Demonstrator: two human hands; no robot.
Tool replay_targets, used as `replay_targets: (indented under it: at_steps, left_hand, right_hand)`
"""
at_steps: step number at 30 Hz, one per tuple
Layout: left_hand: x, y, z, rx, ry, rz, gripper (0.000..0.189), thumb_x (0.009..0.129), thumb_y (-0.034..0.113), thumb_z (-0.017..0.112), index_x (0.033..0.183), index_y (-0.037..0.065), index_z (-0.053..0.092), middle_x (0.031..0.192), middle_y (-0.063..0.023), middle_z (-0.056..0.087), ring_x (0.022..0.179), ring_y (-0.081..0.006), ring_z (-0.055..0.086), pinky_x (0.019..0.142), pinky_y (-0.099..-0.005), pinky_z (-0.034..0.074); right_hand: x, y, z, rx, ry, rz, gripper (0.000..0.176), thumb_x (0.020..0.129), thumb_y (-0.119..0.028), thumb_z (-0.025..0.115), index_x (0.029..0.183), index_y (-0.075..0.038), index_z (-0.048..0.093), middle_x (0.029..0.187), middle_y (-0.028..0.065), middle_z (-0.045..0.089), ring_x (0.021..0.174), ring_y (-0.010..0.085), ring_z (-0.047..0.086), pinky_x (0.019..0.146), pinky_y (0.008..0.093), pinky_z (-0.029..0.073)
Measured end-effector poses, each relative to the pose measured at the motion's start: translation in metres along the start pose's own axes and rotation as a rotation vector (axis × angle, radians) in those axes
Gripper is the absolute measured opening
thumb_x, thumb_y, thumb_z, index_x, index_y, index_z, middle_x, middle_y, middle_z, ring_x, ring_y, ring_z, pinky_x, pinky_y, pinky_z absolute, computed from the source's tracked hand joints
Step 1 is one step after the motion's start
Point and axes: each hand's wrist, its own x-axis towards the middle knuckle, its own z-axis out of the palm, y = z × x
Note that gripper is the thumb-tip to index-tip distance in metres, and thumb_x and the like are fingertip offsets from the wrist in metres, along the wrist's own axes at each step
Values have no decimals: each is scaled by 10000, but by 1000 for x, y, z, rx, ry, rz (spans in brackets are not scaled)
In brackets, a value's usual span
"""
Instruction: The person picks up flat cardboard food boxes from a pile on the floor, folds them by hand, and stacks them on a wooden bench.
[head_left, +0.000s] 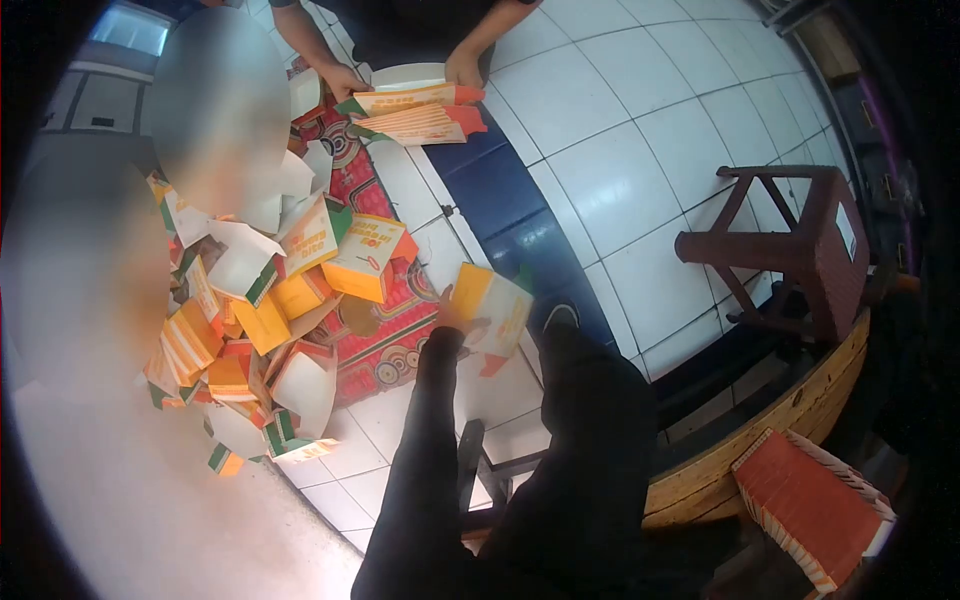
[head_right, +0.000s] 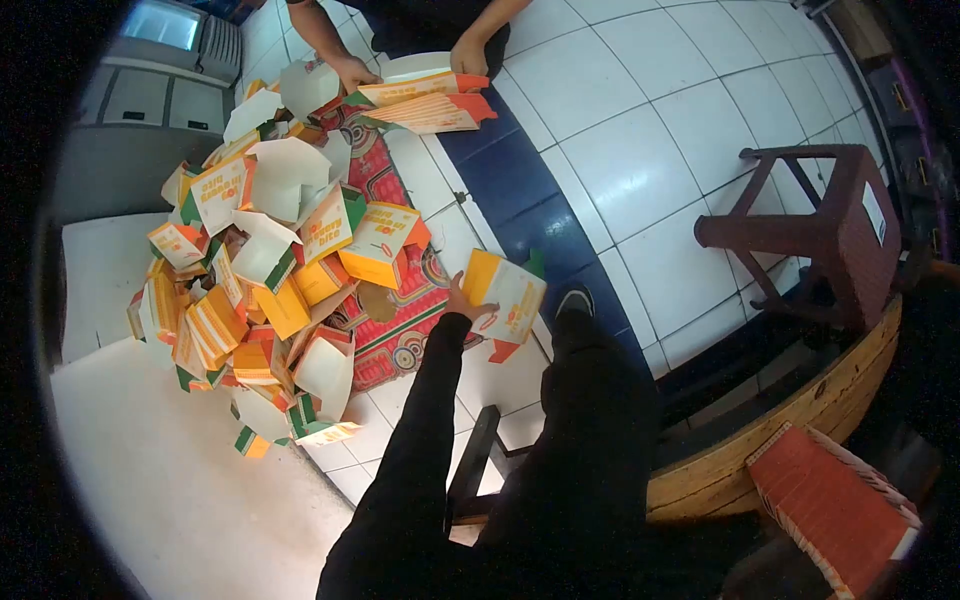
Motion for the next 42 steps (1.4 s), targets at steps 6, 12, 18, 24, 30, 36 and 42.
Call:
replay_targets:
  at_steps: [6,12,18,24,30,36,42]
  left_hand:
    - [-25,-15,-103,-1354,-265,69,654,836,184,645,1382,7,332,1193,-97,571,1004,-236,608,834,-299,512]
    - [-129,112,-237,-1597,-685,180,618,869,275,568,1383,19,340,1210,-107,560,1025,-243,596,831,-339,515]
    - [-256,285,-244,-1368,-1249,272,604,902,366,491,1384,32,348,1227,-117,550,1046,-251,584,829,-378,517]
    - [-368,424,-224,-1069,-1607,399,614,935,458,414,1385,44,356,1244,-128,540,1067,-258,572,827,-418,520]
    - [-453,541,-190,-827,-1482,683,646,968,549,337,1386,57,365,1261,-138,530,1089,-265,559,824,-458,522]
    - [-479,638,-113,-628,-420,1469,377,1000,378,378,1277,144,480,1175,-77,511,1057,-172,505,870,-339,449]
    - [-479,673,-43,-601,-328,1470,378,1013,313,350,1229,37,490,1148,-96,534,1079,-164,484,953,-286,369]
  right_hand:
    - [-90,-173,-104,355,-384,-429,435,967,-216,518,1394,-192,445,1382,158,475,1252,314,474,977,417,448]
    - [-137,-317,-156,1035,-499,-1002,338,888,-148,572,1179,22,545,987,110,603,913,175,558,826,306,430]
    - [-154,-347,-281,1313,-1134,-1315,547,972,-330,446,1418,-44,306,1321,148,459,1206,250,453,1034,346,334]
    - [-117,-255,-312,1423,-1072,-1211,504,1004,-347,364,1398,-38,311,1327,140,436,1219,236,428,1034,305,323]
    - [25,-188,-286,1969,-381,-919,471,1015,-364,357,1345,-31,408,1221,93,538,1062,153,543,911,284,442]
    - [177,-158,-269,2070,-105,-586,439,928,-266,462,1243,40,439,1104,126,543,1043,187,521,903,298,422]
    - [236,-216,-201,1850,-69,-629,389,908,-226,460,1163,62,514,1093,169,573,1053,244,534,954,327,387]
